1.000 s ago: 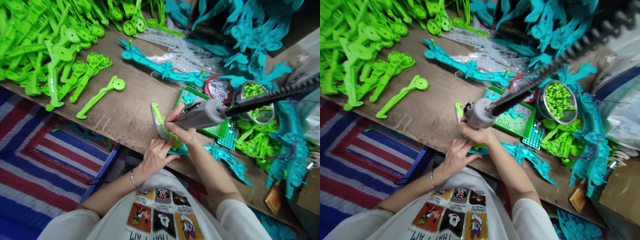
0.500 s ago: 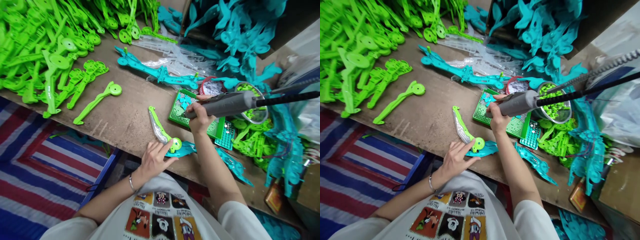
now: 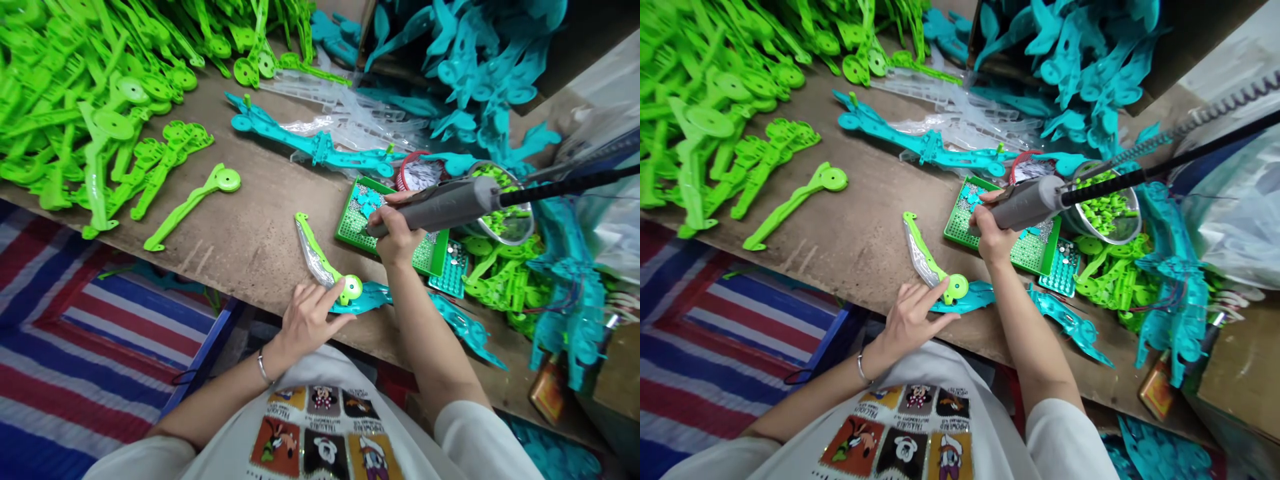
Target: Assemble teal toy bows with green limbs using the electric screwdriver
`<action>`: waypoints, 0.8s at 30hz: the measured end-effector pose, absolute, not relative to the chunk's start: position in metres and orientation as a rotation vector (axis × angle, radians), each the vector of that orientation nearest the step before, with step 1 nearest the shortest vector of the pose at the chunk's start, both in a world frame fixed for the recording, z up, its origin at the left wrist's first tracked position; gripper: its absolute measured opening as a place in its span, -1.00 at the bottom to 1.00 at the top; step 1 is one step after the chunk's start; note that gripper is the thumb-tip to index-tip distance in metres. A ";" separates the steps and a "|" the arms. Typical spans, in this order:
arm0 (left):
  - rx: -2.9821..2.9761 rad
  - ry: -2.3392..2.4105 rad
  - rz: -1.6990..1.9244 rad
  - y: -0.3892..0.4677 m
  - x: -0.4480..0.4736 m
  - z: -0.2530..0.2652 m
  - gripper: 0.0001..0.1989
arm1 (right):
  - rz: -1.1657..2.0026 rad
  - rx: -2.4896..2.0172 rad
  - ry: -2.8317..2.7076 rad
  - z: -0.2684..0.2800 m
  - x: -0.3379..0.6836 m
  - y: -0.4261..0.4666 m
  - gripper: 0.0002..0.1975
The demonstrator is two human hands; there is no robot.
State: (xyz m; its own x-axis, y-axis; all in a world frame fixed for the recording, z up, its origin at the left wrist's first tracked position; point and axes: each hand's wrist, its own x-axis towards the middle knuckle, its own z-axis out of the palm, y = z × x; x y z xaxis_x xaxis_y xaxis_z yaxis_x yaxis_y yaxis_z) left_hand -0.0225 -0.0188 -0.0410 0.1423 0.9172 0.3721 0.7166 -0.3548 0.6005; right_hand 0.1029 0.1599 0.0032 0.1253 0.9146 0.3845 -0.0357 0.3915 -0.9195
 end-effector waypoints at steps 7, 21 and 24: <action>2.124 1.580 1.018 -0.019 -0.022 -0.041 -0.40 | 0.801 -0.854 -1.300 0.033 0.086 0.150 -0.74; 2.125 1.609 1.030 -0.018 -0.023 -0.037 -0.38 | 1.045 -0.786 -1.299 0.009 -0.005 0.164 -0.73; 2.125 1.612 1.014 -0.019 -0.023 -0.036 -0.38 | 1.120 -0.830 -1.319 0.012 -0.006 0.167 -0.75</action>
State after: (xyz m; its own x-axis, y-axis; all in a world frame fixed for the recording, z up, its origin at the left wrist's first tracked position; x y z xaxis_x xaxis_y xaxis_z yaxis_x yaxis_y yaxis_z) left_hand -0.0228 -0.0187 -0.0364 0.1275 0.9250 0.3580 0.7230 -0.3338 0.6049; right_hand -0.0062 0.1673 0.0122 -0.0904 0.9472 0.3075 -0.1504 0.2922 -0.9444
